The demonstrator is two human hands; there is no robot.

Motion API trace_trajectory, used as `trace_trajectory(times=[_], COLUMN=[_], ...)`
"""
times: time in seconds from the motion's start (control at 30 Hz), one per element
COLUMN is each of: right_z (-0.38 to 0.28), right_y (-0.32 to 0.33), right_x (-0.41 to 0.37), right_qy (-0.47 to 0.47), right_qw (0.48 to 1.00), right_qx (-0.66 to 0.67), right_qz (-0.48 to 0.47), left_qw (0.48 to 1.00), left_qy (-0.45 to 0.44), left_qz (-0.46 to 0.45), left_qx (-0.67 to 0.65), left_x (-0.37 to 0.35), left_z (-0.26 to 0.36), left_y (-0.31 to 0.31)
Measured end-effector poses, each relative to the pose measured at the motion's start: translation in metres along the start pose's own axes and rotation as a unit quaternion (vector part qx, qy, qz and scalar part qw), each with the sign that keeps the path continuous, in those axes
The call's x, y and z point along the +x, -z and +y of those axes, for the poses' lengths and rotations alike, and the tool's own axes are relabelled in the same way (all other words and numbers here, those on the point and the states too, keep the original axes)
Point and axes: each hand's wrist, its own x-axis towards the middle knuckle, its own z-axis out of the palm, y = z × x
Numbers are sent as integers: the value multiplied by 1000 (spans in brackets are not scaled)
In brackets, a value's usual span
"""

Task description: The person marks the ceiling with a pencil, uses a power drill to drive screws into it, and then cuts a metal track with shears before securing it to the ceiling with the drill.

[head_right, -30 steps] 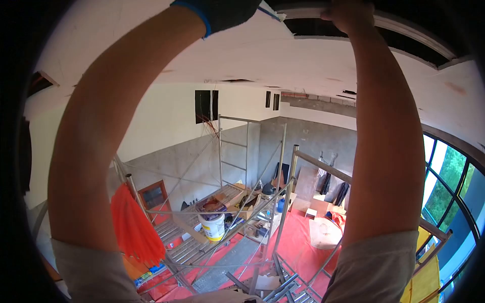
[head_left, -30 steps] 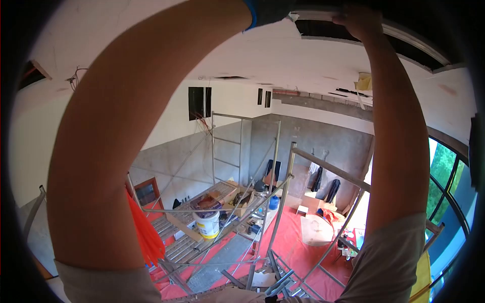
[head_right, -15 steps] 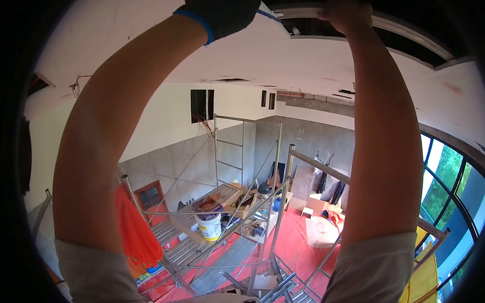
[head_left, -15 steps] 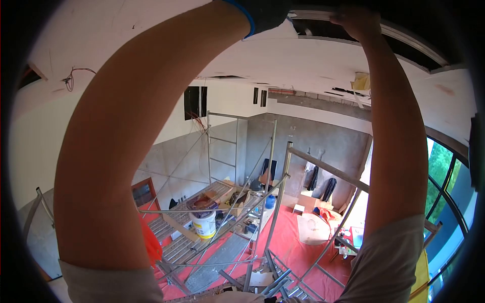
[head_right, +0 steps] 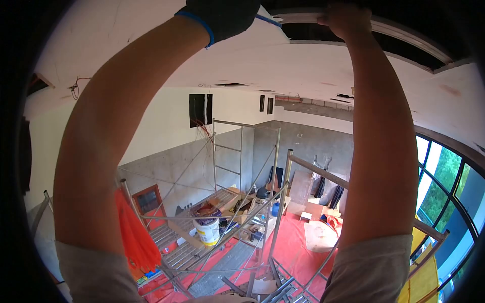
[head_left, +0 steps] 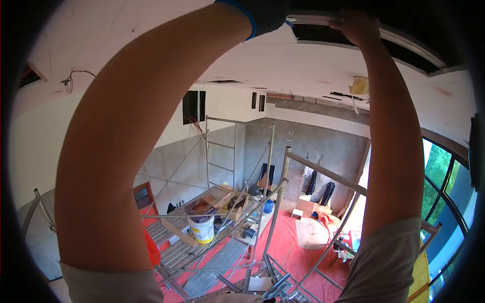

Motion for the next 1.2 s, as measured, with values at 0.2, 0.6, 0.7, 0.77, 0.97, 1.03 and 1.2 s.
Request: trace_trajectory(times=[0.2, 0.6, 0.7, 0.77, 0.97, 1.03, 1.2], right_z=[-7, -118, -140, -154, -172, -162, -164], right_y=[7, -99, -76, -55, -68, -115, -79], right_x=[-4, 15, 6, -3, 3, 23, 10], right_qy=[-16, -187, -307, -347, -360, -282, -307], right_qw=[1000, 679, 399, 400, 413, 516, 477], right_qx=[2, 708, 864, 848, 830, 791, 807], right_qz=[27, 50, -1, 18, 102, 169, 164], left_qw=[1000, 945, 888, 839, 661, 658, 587], left_qy=[-11, 47, 66, 96, 136, 89, 79], left_qz=[-12, -92, -199, -242, -448, -463, -486], left_qx=[19, -311, -408, -477, -586, -588, -642], left_x=[-4, -251, -343, -413, -601, -666, -720], left_z=[-4, 53, 82, 112, 181, 205, 218], left_y=[18, -73, -73, -90, -95, -99, -79])
